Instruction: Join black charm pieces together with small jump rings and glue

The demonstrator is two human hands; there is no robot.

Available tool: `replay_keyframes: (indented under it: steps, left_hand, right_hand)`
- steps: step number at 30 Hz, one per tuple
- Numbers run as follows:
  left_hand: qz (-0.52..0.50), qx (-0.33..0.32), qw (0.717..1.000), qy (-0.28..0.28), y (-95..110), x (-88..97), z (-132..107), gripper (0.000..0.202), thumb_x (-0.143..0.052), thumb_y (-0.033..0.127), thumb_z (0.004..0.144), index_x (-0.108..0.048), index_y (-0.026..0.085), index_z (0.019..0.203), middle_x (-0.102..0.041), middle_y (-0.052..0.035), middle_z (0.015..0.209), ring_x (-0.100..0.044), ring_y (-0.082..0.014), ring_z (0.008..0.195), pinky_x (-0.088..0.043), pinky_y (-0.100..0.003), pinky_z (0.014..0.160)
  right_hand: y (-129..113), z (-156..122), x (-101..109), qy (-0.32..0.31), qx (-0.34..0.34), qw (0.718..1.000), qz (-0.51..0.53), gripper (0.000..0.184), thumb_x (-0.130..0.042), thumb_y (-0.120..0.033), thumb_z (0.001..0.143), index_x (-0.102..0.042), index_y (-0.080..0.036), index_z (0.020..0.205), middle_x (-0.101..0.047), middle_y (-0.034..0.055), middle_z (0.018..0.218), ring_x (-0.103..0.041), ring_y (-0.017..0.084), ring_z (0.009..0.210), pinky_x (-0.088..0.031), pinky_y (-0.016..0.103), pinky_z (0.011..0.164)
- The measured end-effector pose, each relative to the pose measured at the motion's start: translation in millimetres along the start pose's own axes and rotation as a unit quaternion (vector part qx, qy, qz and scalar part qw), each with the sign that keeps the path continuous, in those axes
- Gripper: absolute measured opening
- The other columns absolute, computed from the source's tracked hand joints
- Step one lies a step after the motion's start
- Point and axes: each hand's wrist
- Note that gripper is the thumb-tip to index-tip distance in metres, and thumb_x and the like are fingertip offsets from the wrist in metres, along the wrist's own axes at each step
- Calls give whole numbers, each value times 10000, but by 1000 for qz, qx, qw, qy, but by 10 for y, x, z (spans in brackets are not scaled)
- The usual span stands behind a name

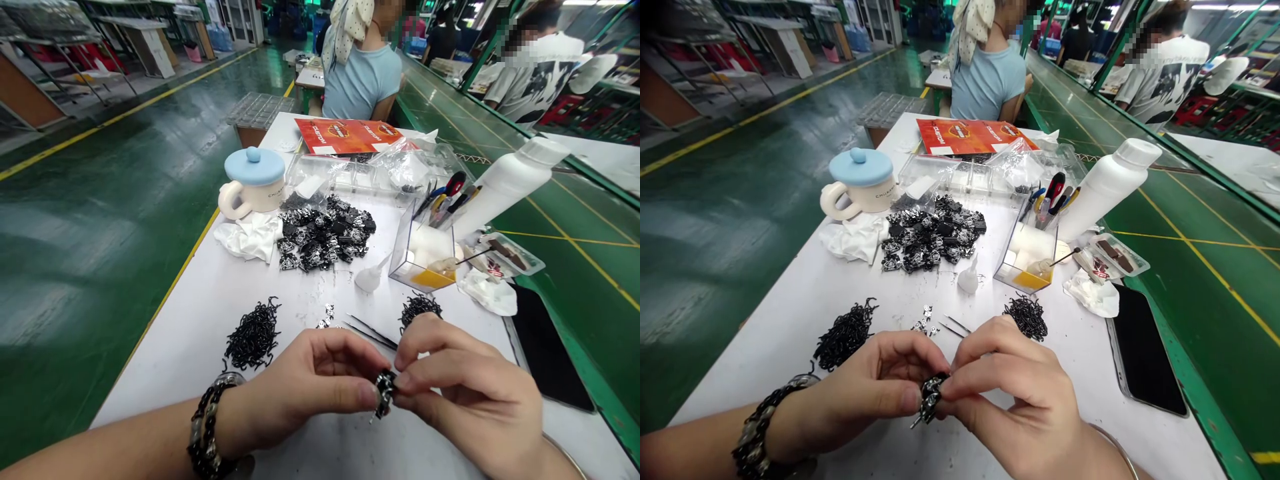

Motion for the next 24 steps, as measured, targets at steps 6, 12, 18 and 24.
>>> replay_keyframes:
  steps: [6,12,18,24]
  left_hand:
    - [-7,7,1000,-2,0,0,-15,228,-771,185,684,-696,137,893,-696,-37,801,-643,-82,744,-482,-164,695]
    - [-6,24,1000,-3,-13,-1,-22,253,-787,201,662,-698,138,890,-699,-45,793,-646,-92,737,-483,-171,679]
    - [-8,30,1000,-5,13,-18,-19,242,-792,172,649,-708,148,875,-697,-23,792,-637,-67,713,-482,-148,656]
    - [3,25,1000,-4,11,-12,-24,252,-800,180,639,-711,168,874,-697,-16,838,-644,-78,778,-501,-170,725]
  right_hand:
    - [-14,9,13,7,65,997,-35,112,-591,-38,786,-625,-121,852,-581,44,757,-555,112,704,-432,303,633]
    - [-6,12,-7,10,91,994,-54,121,-529,-60,828,-619,-134,859,-593,42,729,-564,111,686,-425,309,641]
    - [34,-2,-11,-7,32,999,37,106,-616,-51,770,-602,-143,822,-553,29,720,-526,95,683,-447,248,595]
    - [52,-32,-16,-9,31,997,65,112,-645,-58,757,-598,-141,817,-549,27,724,-519,93,690,-442,245,604]
Point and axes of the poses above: each hand's wrist, its own z-axis towards the middle knuckle, its own x-axis out of the back of the hand, y = z × x
